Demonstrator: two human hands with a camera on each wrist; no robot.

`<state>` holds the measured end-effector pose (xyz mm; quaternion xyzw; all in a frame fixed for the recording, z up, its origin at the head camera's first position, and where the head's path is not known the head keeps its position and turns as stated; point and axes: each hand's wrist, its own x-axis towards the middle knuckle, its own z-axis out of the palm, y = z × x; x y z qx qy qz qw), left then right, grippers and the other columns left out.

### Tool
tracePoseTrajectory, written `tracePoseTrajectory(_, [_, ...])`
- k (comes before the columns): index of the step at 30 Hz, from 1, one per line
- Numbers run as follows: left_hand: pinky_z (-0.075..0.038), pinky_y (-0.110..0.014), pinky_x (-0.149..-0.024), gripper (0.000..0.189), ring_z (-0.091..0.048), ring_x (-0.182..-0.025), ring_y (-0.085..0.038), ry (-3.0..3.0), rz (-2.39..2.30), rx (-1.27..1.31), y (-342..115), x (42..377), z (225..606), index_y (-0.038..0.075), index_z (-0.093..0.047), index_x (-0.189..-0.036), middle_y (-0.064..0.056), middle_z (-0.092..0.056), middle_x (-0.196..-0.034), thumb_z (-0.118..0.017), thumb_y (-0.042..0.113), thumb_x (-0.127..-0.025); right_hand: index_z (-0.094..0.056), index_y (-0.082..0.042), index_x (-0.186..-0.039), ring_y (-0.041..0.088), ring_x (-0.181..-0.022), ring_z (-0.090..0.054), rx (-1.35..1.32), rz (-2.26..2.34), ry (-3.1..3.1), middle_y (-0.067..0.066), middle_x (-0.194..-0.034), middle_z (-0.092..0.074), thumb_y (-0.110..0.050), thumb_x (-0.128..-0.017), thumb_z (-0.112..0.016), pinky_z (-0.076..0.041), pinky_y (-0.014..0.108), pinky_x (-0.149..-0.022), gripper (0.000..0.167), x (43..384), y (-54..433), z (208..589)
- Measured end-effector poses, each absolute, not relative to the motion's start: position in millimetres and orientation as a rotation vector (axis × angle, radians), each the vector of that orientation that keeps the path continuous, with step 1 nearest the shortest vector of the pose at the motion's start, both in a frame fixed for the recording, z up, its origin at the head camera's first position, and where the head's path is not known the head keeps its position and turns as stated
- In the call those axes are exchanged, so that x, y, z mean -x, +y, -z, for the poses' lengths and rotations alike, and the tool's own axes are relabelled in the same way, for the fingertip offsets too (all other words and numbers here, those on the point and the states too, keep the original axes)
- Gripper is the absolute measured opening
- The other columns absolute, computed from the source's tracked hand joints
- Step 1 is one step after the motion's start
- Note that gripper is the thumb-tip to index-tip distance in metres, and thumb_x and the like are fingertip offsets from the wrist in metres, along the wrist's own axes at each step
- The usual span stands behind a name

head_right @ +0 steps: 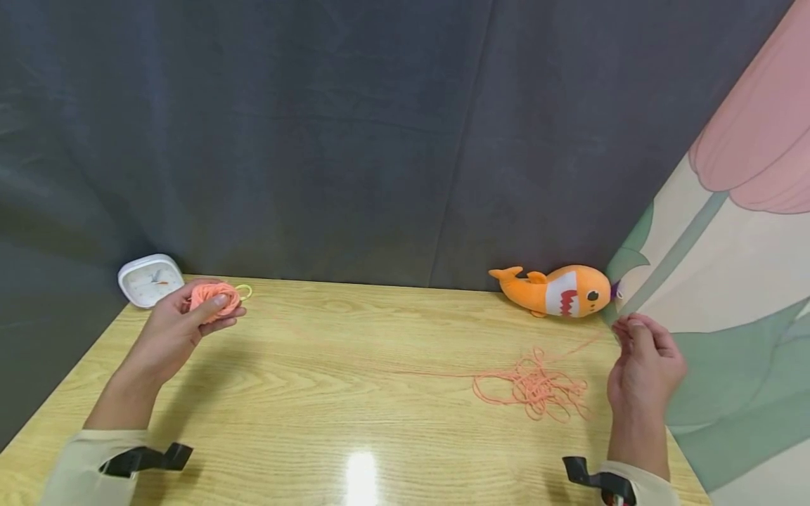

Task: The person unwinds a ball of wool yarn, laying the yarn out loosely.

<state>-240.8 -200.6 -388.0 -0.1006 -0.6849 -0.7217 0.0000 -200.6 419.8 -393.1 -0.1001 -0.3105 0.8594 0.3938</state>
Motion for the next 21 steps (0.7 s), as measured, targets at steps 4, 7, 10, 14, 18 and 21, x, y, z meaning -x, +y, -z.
tracePoseTrajectory(4, [-0.061,-0.022,-0.087,0.029,-0.078,-0.096,-0.008,-2.15,2.268,0.313,-200.1,240.2,387.3,0.009,-0.057,-0.125,0.002,-0.072,-0.11,-0.069,0.018,-0.1,-0.068,0.018,-0.092,0.027,-0.065,-0.072,0.226,-2.136,-0.78,0.02,-0.076,-0.072,0.017,-0.09,-0.066,-0.065,0.029,-0.067,0.003,199.1,419.6,390.5])
tracePoseTrajectory(7, [-0.061,-0.022,-0.087,0.028,-0.078,-0.096,-0.008,-2.154,2.262,0.316,-200.3,239.3,386.5,0.009,-0.057,-0.124,0.002,-0.072,-0.111,-0.068,0.018,-0.101,-0.068,0.019,-0.092,0.027,-0.064,-0.072,0.216,-2.136,-0.776,0.02,-0.075,-0.072,0.017,-0.089,-0.066,-0.065,0.03,-0.068,0.004,197.8,419.2,388.4])
tracePoseTrajectory(10, [-0.061,-0.022,-0.087,0.027,-0.078,-0.096,-0.008,-2.159,2.257,0.318,-200.4,238.2,385.6,0.009,-0.057,-0.124,0.001,-0.072,-0.111,-0.068,0.017,-0.101,-0.069,0.017,-0.095,0.027,-0.066,-0.073,0.233,-2.16,-0.811,0.019,-0.078,-0.072,0.015,-0.09,-0.068,-0.065,0.03,-0.071,0.006,195.6,415.9,384.8])
tracePoseTrajectory(14, [-0.061,-0.022,-0.087,0.027,-0.078,-0.096,-0.009,-2.15,2.268,0.318,-199.5,237.4,384.4,0.008,-0.057,-0.124,0.002,-0.073,-0.109,-0.068,0.016,-0.101,-0.07,0.015,-0.1,0.024,-0.072,-0.073,0.24,-2.179,-0.933,0.016,-0.086,-0.072,0.009,-0.091,-0.07,-0.064,0.027,-0.077,0.01,194.3,402.2,379.5])
tracePoseTrajectory(18, [-0.061,-0.022,-0.087,0.027,-0.078,-0.096,-0.009,-2.15,2.271,0.323,-198.7,238.2,384.1,0.007,-0.057,-0.124,0.004,-0.073,-0.108,-0.068,0.016,-0.101,-0.069,0.015,-0.1,0.023,-0.077,-0.073,0.146,-2.176,-1.068,0.015,-0.09,-0.07,0.009,-0.092,-0.069,-0.064,0.026,-0.079,0.01,200.4,376.2,380.8])
tracePoseTrajectory(21, [-0.061,-0.022,-0.087,0.026,-0.078,-0.096,-0.009,-2.165,2.255,0.317,-198.3,238.7,384.0,0.008,-0.058,-0.123,0.004,-0.073,-0.108,-0.068,0.016,-0.101,-0.069,0.016,-0.098,0.022,-0.079,-0.072,0.047,-2.187,-1.18,0.014,-0.09,-0.07,0.01,-0.094,-0.066,-0.064,0.026,-0.079,0.008,208.4,351.8,387.3])
